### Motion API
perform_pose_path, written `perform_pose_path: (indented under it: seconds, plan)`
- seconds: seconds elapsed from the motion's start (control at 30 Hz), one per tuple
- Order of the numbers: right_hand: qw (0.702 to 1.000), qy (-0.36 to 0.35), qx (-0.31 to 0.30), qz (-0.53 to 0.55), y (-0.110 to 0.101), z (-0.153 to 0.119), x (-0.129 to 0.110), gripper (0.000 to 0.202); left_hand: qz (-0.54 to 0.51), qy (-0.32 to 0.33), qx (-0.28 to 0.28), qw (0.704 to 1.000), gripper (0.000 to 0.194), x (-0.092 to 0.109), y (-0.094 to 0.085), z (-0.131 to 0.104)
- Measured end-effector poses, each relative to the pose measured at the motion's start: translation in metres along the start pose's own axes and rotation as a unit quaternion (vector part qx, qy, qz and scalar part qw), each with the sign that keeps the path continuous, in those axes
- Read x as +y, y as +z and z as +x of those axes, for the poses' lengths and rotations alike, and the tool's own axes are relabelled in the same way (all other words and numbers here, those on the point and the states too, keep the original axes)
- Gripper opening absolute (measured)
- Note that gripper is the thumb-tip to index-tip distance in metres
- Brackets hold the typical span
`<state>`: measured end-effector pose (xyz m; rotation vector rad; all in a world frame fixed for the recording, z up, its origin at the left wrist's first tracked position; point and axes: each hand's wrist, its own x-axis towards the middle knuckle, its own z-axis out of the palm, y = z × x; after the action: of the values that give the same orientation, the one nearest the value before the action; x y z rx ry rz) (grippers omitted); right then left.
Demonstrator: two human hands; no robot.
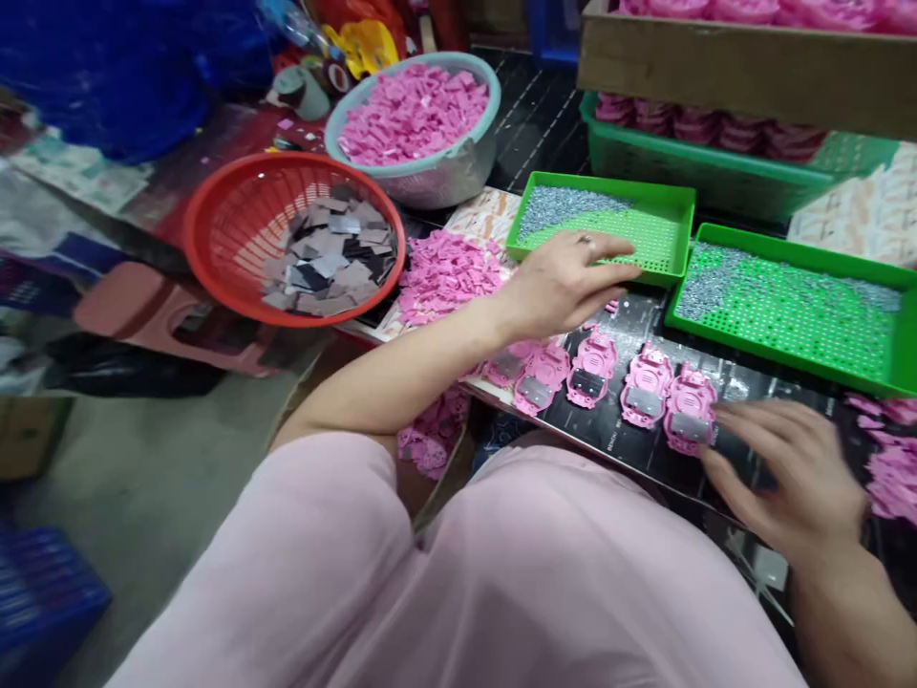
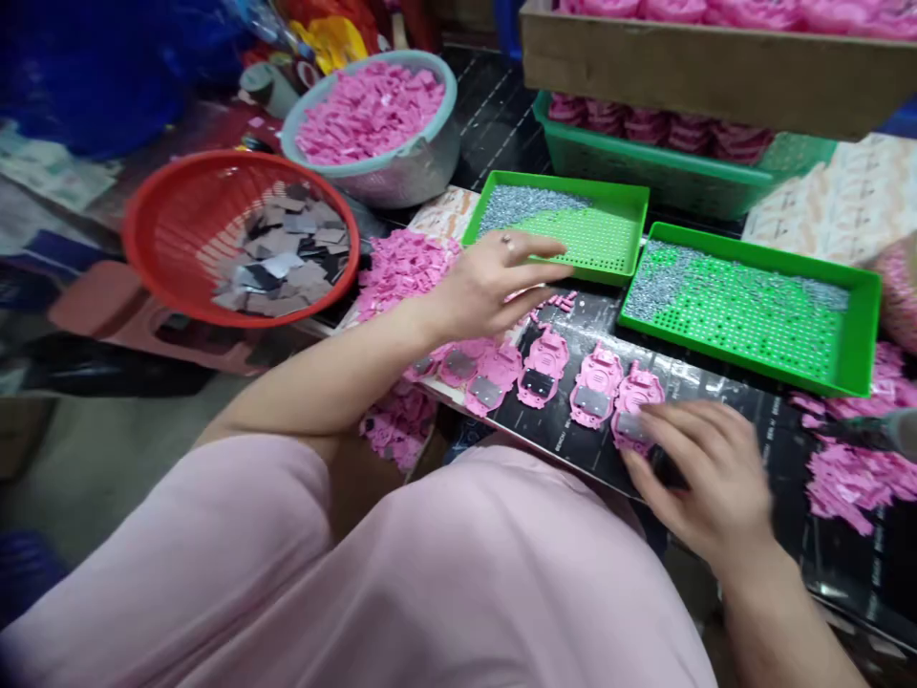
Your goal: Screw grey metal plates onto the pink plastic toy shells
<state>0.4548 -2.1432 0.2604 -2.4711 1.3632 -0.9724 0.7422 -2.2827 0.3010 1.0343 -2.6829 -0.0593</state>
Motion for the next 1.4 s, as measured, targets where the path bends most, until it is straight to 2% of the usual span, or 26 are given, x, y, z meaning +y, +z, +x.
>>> perform_pose_path:
  seconds: [0.07, 0.2, 0.27, 0.37, 0.47, 0.57, 0.73, 0.8, 0.87, 1.0, 1.1, 1.23, 1.3, 1.4]
  plan:
    - [0.995, -0.054, -0.054, -0.068, 0.018, 0.0, -0.005, 0.055, -0.005, 0.006, 0.013, 1.0, 0.039, -0.006, -0.001, -0.042]
    - [0.981, -0.065, -0.112, -0.145, 0.045, 0.007, -0.008, 0.067, 0.011, 0.018, 0.008, 1.0, 0.045, -0.006, 0.02, -0.122]
    - [0.974, -0.09, -0.123, -0.166, 0.052, 0.019, -0.009, 0.064, 0.028, -0.01, -0.005, 1.0, 0.053, -0.001, 0.032, -0.15]
    - [0.97, -0.156, -0.121, -0.144, 0.064, 0.053, -0.01, 0.05, 0.035, -0.05, -0.016, 0.998, 0.062, 0.009, 0.047, -0.173]
    - [0.97, -0.206, -0.108, -0.07, 0.081, 0.095, -0.01, 0.035, 0.029, -0.069, -0.005, 0.997, 0.064, 0.02, 0.055, -0.178]
    - [0.971, -0.203, -0.108, -0.062, 0.092, 0.12, -0.01, 0.032, 0.029, -0.073, 0.023, 0.997, 0.061, 0.029, 0.057, -0.179]
    - [0.972, -0.19, -0.116, -0.075, 0.089, 0.108, -0.011, 0.045, 0.032, -0.073, 0.043, 0.996, 0.051, 0.032, 0.057, -0.184]
    - [0.968, -0.211, -0.117, -0.074, 0.089, 0.107, -0.014, 0.042, 0.039, -0.065, 0.054, 0.996, 0.044, 0.031, 0.058, -0.186]
    - [0.961, -0.245, -0.111, -0.061, 0.093, 0.117, -0.02, 0.036, 0.048, -0.056, 0.07, 0.995, 0.039, 0.029, 0.059, -0.187]
    - [0.934, -0.331, -0.134, 0.009, 0.122, 0.161, -0.04, 0.023, 0.064, -0.043, 0.114, 0.99, 0.035, 0.03, 0.064, -0.188]
    - [0.905, -0.371, -0.207, 0.04, 0.155, 0.194, -0.059, 0.026, 0.067, -0.052, 0.13, 0.988, 0.031, 0.034, 0.066, -0.189]
    - [0.857, -0.414, -0.3, 0.071, 0.194, 0.219, -0.077, 0.031, 0.058, -0.059, 0.116, 0.99, 0.034, 0.038, 0.066, -0.19]
    - [0.839, -0.433, -0.318, 0.083, 0.205, 0.227, -0.079, 0.03, 0.052, -0.057, 0.119, 0.99, 0.035, 0.038, 0.065, -0.191]
    - [0.83, -0.444, -0.325, 0.092, 0.209, 0.234, -0.072, 0.027, 0.042, -0.047, 0.129, 0.99, 0.037, 0.037, 0.063, -0.193]
